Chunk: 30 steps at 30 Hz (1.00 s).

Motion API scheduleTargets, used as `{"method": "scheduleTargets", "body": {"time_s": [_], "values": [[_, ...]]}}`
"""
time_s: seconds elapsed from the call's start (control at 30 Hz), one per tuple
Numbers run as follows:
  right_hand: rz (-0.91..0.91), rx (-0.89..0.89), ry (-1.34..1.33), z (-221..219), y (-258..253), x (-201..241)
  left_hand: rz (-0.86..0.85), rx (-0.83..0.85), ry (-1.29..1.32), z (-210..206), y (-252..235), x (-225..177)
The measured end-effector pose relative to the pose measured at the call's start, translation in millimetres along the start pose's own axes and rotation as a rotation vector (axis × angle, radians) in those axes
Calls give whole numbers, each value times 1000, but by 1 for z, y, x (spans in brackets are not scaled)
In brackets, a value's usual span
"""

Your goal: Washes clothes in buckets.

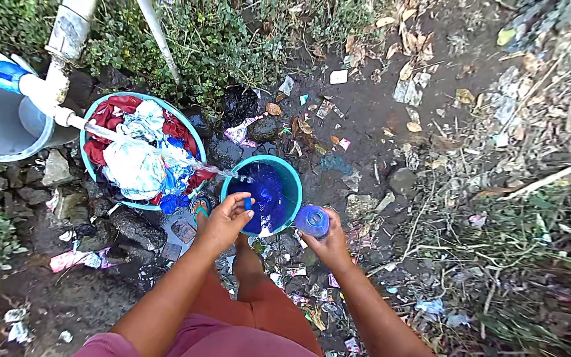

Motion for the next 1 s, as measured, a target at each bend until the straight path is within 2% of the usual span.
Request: {"method": "scheduleTargets", "body": {"time_s": [0.1, 0.23, 0.43, 0.6, 0.7, 0.8, 0.87, 0.9, 0.93, 1.0], "values": [[-55, 31, 58, -7, -3, -12, -69, 30, -13, -13, -3, -13], [-149, 93, 159, -17, -11, -23, -46, 5, -47, -13, -4, -2], [-55, 140, 250, -37, -23, -9, -87, 71, -156, -33, -8, -8], [-35, 189, 419, -46, -25, 6, -73, 35, -409, -35, -10, -5], [-57, 245, 538, -54, -23, 10, 38, 35, -584, -31, -11, -1], [-65, 293, 608, -65, -19, 11, 211, 149, -671, -30, -15, 8], [-142, 361, 589, -72, -17, 8, 236, 198, -588, -32, -15, 16], [-208, 412, 560, -76, -17, 7, 231, 198, -452, -33, -14, 21], [-256, 449, 530, -80, -18, 10, 215, 161, -263, -33, -12, 27], [-288, 515, 484, -92, -19, 25, 169, -58, 61, -29, -1, 38]]}}
Point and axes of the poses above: each hand's wrist, its own y-axis away from the middle knuckle, its own z-axis out of the back of the hand, x = y × z, the point moved 10 cm from there along -y, towards the middle knuckle, and after that the axes turned 15 degrees about x, right-handed, at the moved point
